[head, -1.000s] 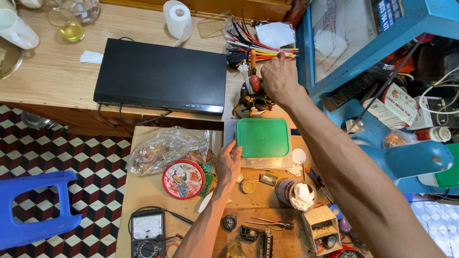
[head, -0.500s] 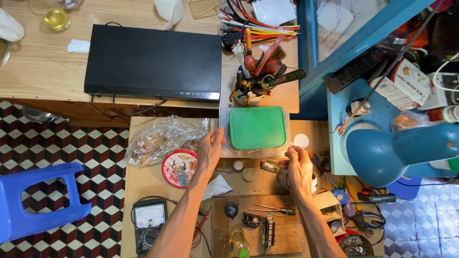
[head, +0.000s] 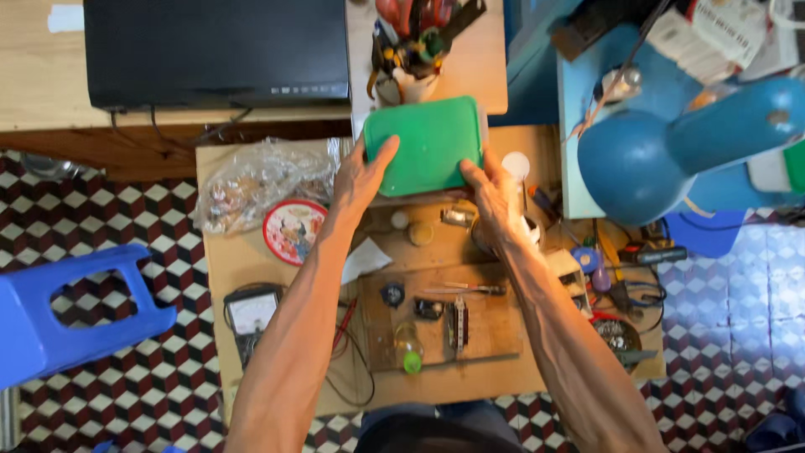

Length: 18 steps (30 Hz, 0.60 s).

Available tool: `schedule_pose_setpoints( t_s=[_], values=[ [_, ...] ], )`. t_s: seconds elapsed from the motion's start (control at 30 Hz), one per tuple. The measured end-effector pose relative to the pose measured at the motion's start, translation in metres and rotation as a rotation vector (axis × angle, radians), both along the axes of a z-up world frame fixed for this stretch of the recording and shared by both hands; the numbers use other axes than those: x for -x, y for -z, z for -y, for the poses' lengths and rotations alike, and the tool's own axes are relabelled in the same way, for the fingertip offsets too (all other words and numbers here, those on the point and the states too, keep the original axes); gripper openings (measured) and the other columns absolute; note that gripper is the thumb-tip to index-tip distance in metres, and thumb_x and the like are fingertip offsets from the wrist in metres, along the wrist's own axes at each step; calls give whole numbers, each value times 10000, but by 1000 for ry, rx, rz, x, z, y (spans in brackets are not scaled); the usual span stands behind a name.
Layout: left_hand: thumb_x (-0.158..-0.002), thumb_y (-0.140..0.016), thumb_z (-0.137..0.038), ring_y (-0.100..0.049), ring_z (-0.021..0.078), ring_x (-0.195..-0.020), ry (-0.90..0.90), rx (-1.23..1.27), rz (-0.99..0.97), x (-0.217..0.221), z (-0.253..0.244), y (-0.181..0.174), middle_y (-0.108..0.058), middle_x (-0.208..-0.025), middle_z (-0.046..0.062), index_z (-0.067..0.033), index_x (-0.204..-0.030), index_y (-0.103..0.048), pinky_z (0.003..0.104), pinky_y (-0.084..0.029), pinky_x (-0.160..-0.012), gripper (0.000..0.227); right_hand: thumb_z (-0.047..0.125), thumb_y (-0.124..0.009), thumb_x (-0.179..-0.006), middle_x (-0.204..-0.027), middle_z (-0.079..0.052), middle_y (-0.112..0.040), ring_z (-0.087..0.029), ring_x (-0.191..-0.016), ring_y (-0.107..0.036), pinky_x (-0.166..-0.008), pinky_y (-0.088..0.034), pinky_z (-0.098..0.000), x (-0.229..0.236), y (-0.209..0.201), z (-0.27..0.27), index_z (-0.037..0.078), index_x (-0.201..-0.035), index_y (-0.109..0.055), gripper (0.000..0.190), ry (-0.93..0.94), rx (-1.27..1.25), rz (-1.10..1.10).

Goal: The person sorts through various electronic components and tools on a cluttered workbench. They handle a yellow plastic component, open a green container to retrieve a plastic bag of parts, and use a magnifying glass to inspect a small metallic object.

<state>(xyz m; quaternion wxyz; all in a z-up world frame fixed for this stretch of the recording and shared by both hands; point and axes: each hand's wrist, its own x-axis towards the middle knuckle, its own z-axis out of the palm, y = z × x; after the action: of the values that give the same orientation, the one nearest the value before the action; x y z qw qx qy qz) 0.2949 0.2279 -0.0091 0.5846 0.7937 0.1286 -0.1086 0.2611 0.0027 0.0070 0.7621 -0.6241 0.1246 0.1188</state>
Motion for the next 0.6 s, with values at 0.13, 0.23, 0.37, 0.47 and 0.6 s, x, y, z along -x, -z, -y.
schedule_pose_setpoints(
  t_s=[0.13,0.23,0.37,0.47,0.6],
  values=[
    [-936,-707,-591,-655,203,-1229,35,393,225,70,7,-63,-664,-1392,129,-96,-1537,-482,358,-534,-1028,810,191,-583,-1048,-1290,-53,-644,-119,-1013,-646,-790,-554,-271,70,-51,20,91,-1561,-435,543,37,10,36],
    [-824,-741,-509,-706,210,-999,-71,281,4,156,37,-100,-656,-1219,160,-93,-1525,-412,381,-608,-811,879,219,-584,-1011,-1204,-41,-633,-112,-1010,-633,-837,-566,-275,159,-80,50,125,-1550,-431,568,83,-3,-78],
    [-834,-766,-473,-708,257,-1068,-12,174,-109,294,93,-107,-688,-1242,183,-112,-1489,-417,373,-579,-866,825,303,-559,-1072,-987,-95,-645,-144,-833,-634,-677,-570,-307,269,-86,109,-55,-1320,-579,436,95,218,-213],
    [-803,-788,-429,-669,264,-1145,-37,311,-305,367,131,-53,-647,-1247,194,-112,-1483,-362,386,-599,-880,863,348,-543,-1020,-768,-125,-668,-181,-587,-594,-541,-461,-322,329,-53,149,41,-1395,-635,493,23,528,-476],
    [-861,-841,-412,-624,253,-1193,-1,360,-359,420,151,46,-635,-1308,192,-95,-1512,-318,357,-520,-953,894,353,-552,-980,-752,-136,-699,-169,-574,-633,-542,-533,-309,360,8,181,139,-1471,-557,536,-95,501,-562]
  ],
)
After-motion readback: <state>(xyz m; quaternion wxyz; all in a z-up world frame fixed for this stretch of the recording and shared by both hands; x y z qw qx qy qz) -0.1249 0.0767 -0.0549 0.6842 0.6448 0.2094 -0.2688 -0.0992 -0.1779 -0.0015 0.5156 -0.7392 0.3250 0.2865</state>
